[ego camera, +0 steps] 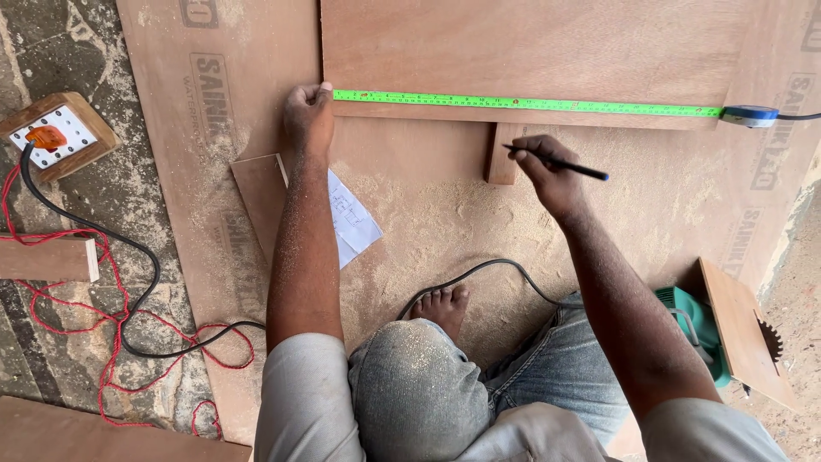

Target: Measuring and cutting a plywood sheet with a circular saw.

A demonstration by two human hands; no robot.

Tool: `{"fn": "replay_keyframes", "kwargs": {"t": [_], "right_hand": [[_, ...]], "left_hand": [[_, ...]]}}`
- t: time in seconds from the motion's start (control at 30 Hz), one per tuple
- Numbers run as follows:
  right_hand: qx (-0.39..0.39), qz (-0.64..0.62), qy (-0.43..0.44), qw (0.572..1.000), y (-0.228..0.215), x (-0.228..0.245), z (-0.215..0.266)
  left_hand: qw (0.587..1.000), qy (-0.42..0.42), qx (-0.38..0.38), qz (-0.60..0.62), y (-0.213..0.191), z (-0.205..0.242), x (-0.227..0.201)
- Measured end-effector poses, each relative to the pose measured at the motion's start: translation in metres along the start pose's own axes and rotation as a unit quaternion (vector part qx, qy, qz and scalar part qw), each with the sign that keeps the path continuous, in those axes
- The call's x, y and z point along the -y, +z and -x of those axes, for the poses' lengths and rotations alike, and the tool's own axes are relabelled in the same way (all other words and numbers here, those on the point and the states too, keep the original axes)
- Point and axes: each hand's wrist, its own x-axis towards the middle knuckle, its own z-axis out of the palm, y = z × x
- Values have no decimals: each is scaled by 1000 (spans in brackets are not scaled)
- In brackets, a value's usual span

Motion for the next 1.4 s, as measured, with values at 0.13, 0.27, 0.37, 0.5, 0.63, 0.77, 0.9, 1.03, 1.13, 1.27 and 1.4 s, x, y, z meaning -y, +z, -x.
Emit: {"fn": "replay_keyframes", "kwargs": {"t": [0.13,0.27,0.37,0.5,0.63,0.77,0.9,1.03,1.13,1.27,1.4], "right_hand": [[26,123,-45,991,-3,-34,76],[105,287,121,944,-10,-7,152],[112,352,144,918,-26,6,200],[57,424,110,897,-56,1,254],[2,446,56,893,-73,-27,286],[-29,455,1,890,-70,-37,293],[-36,456,-9,889,-71,-43,299],[-40,458,-11,888,-73,-45,306],[-42,463,-17,885,-75,-49,310],[-50,466,-22,883,-75,-52,311],[-60,460,-9,886,-75,-47,314]], "left_hand": [[999,23,-13,-18,4,-4,8],[999,36,14,2,1,0,13],[998,56,40,7,-1,-3,29],[986,149,44,62,9,-6,59],[981,182,-31,60,0,30,71],[971,226,-67,-24,-24,84,79],[976,213,-31,-26,-46,132,89],[983,185,-9,1,-45,160,117],[984,179,-1,24,-35,178,132],[971,228,56,-54,-12,213,141],[928,273,177,-181,16,256,151]]}}
